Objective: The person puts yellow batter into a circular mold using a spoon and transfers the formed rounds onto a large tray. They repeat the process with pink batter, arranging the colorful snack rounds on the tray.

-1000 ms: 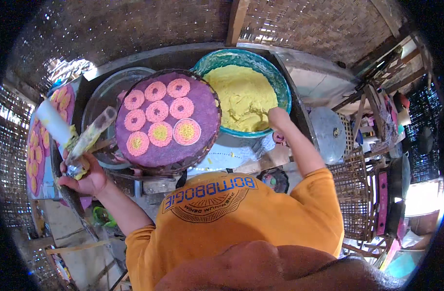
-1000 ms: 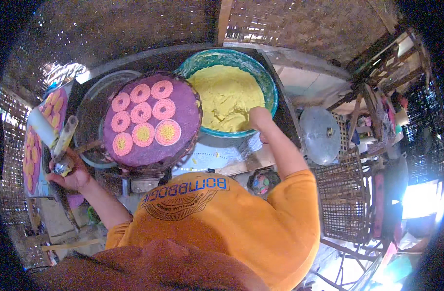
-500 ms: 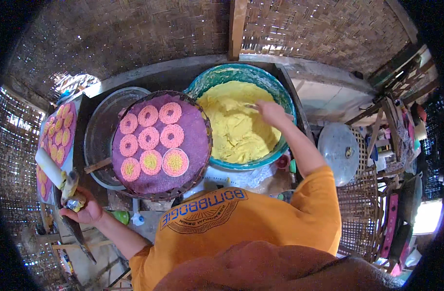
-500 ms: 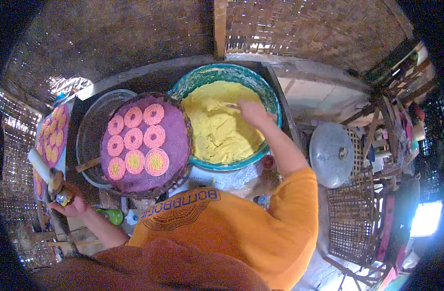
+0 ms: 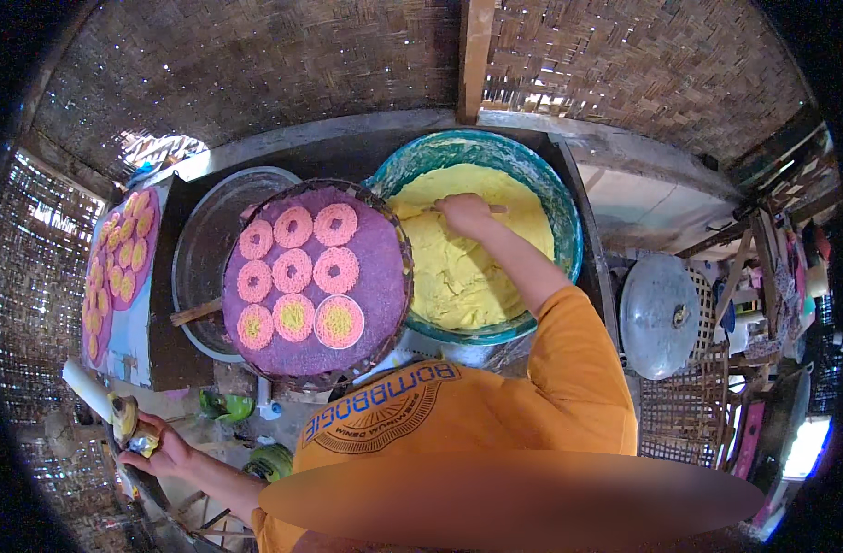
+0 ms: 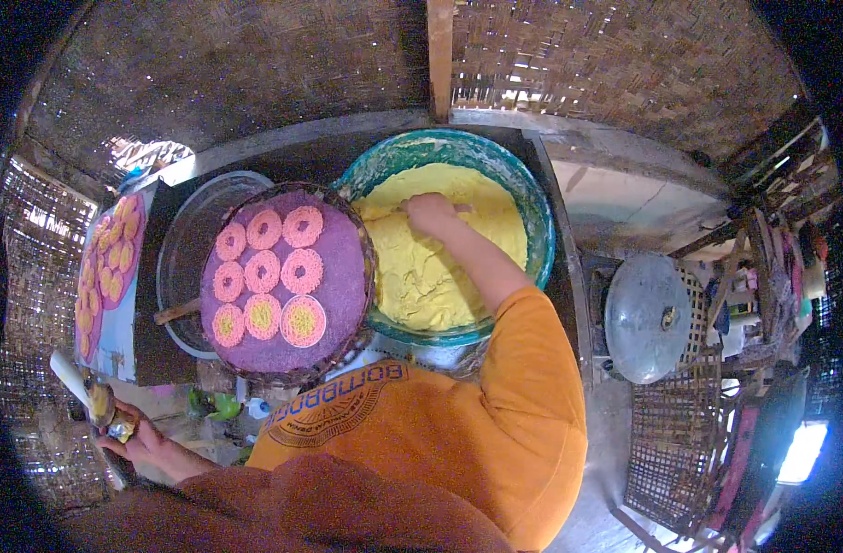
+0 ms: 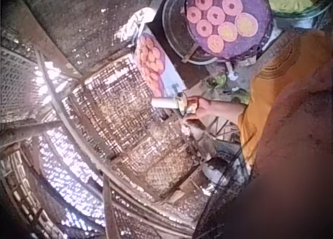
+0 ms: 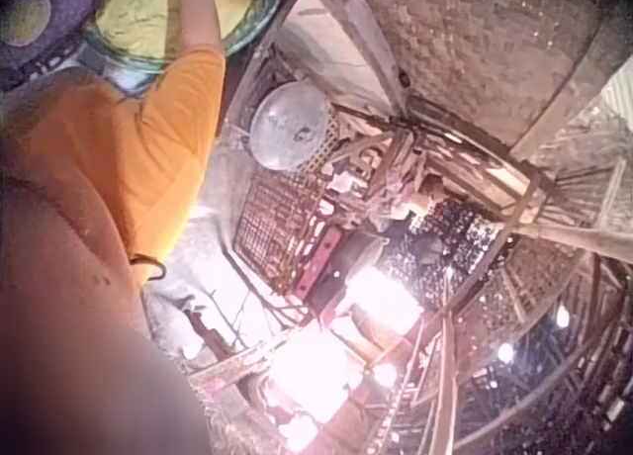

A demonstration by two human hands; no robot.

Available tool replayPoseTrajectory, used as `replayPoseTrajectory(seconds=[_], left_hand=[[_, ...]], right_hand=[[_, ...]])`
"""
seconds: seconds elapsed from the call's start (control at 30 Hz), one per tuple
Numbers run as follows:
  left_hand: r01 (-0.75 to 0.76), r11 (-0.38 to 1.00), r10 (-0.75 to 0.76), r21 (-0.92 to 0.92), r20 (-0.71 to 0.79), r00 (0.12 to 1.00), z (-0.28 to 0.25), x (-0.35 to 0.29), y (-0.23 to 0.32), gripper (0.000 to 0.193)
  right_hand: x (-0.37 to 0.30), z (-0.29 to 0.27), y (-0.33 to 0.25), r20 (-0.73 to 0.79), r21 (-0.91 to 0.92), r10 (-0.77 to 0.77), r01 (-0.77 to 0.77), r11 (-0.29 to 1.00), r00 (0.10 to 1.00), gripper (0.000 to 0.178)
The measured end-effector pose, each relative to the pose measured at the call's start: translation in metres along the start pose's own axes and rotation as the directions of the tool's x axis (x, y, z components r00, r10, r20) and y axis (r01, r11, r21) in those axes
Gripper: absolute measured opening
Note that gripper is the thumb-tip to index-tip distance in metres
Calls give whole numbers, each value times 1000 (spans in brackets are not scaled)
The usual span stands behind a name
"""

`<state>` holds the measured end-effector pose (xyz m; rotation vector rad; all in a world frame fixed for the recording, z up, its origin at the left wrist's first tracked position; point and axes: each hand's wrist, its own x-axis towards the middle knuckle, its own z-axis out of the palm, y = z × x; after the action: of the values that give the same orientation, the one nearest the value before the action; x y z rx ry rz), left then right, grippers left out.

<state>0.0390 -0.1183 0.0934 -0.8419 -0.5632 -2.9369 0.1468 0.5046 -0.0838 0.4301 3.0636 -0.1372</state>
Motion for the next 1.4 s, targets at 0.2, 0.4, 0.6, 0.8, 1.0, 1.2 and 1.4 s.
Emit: replayPoseTrajectory(seconds=[0.2,0.4,0.6,0.8,1.0,1.2,1.4], left_hand=[[106,993,-109,-48,-49,993,10,14,-24,38],[137,981,-164,135,221,961,36,20,-39,38],[74,952,-149,298,236,960,22,24,-25,35],[10,414,-288,910,120,950,67,24,-79,33],[-262,95,-837,960,219,501,166,6,-180,43],[-511,183,-753,840,454,476,153,-9,-168,39],[-467,85,-699,880,387,602,142,-13,-171,33]], right_hand=[[-20,-8,-11,73,7,-57,56,998,996,25],[-67,-34,9,129,114,-20,5,993,991,26],[-153,-97,43,225,407,177,-257,876,958,35],[-198,-161,8,113,841,-48,-70,536,993,34],[-184,-202,-84,-95,926,-300,195,325,949,32],[-173,-269,-137,-331,145,-523,590,794,785,26],[-170,-285,-223,-449,-505,-719,513,694,532,19]])
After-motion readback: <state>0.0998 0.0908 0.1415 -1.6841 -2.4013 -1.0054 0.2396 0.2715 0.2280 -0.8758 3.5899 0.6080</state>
